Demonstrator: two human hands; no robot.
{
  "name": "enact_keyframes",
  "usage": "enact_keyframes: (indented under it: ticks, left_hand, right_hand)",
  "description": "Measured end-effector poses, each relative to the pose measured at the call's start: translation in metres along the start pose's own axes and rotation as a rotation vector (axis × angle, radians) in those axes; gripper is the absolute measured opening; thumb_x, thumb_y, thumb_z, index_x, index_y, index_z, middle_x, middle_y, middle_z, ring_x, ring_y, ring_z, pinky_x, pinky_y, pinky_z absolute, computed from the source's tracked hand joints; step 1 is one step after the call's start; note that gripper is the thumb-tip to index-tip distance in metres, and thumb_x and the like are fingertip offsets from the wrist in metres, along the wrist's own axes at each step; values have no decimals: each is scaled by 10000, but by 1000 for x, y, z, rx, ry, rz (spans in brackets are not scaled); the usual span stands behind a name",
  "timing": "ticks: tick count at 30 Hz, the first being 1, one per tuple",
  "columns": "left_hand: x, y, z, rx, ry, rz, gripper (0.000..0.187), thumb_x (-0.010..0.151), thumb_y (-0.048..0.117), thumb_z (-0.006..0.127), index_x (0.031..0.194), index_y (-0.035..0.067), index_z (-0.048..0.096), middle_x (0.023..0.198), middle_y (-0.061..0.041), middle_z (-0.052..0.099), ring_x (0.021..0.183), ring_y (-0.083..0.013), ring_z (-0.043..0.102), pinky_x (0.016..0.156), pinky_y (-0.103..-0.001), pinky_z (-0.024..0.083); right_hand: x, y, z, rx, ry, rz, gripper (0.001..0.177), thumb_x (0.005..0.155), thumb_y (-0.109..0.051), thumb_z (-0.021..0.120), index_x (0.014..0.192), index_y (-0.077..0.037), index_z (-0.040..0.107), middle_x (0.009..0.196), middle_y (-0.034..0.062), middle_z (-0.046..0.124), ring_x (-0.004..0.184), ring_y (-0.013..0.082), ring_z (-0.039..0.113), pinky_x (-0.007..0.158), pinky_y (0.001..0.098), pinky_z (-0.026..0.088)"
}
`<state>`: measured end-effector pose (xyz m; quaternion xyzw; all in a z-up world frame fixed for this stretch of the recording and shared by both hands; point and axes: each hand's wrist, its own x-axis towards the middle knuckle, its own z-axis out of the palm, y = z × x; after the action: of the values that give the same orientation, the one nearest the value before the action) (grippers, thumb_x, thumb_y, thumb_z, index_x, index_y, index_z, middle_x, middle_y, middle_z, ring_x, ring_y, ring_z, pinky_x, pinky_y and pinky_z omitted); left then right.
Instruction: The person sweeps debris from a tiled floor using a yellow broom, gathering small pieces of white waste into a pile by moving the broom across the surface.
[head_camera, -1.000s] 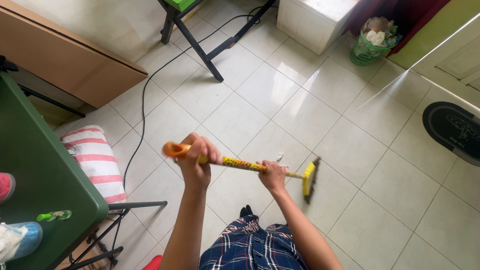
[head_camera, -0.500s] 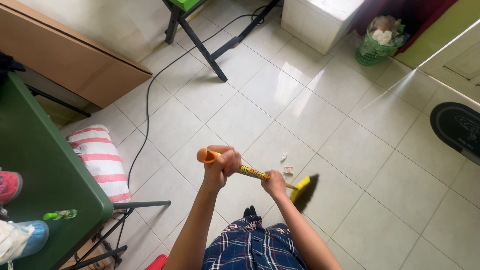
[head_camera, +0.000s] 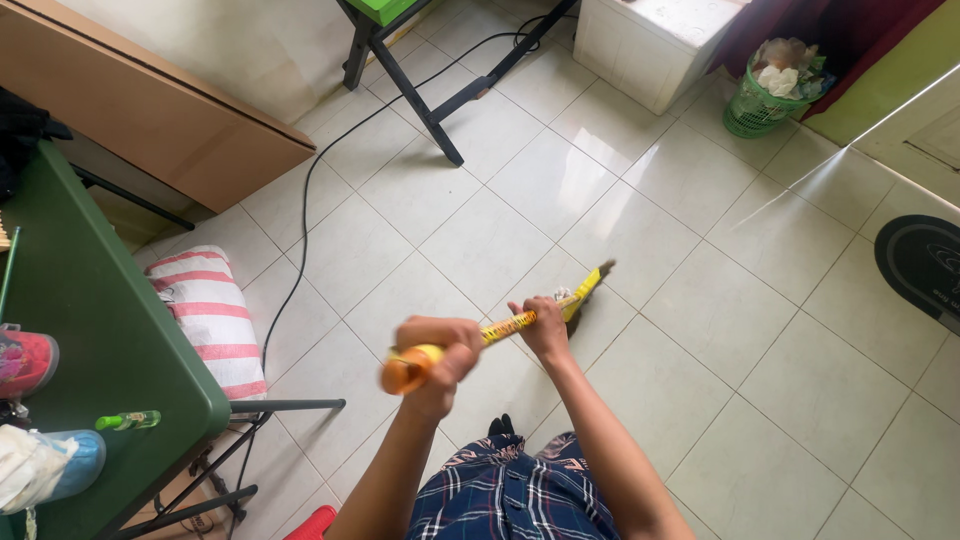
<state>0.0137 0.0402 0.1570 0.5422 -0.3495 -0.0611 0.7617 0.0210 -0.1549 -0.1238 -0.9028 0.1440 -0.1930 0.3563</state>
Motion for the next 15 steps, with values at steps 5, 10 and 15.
enact_keyframes:
  ticks: [5, 10, 15]
  left_hand:
    - [10, -16, 16, -211, 326, 94, 339, 892, 141, 508, 609, 113, 322, 511, 4, 333, 465, -111, 283, 492, -306, 290]
    - [24, -76, 39, -376, 473, -77, 373, 945, 178, 504, 623, 127, 324, 523, 8, 322, 485, -100, 292, 495, -295, 294]
    - [25, -143, 94, -318, 408, -210, 395, 938, 162, 512, 578, 102, 361, 518, -26, 389, 492, -143, 376, 528, -333, 364]
  right_hand:
    - [15, 15, -28, -133, -29, -101, 415, 889, -257, 706, 538, -50, 625, 579, 116, 646, 696, 332, 625, 847, 524, 454]
    - [7, 92, -59, -279, -254, 87, 339, 897, -315, 679, 649, -86, 706, 702, 150, 667, 784, 368, 643, 775, 497, 471]
    - [-18, 196, -81, -312, -316, 219, 82, 754, -175, 689, 768, -117, 746, 848, 162, 706, 856, 396, 670, 787, 512, 534]
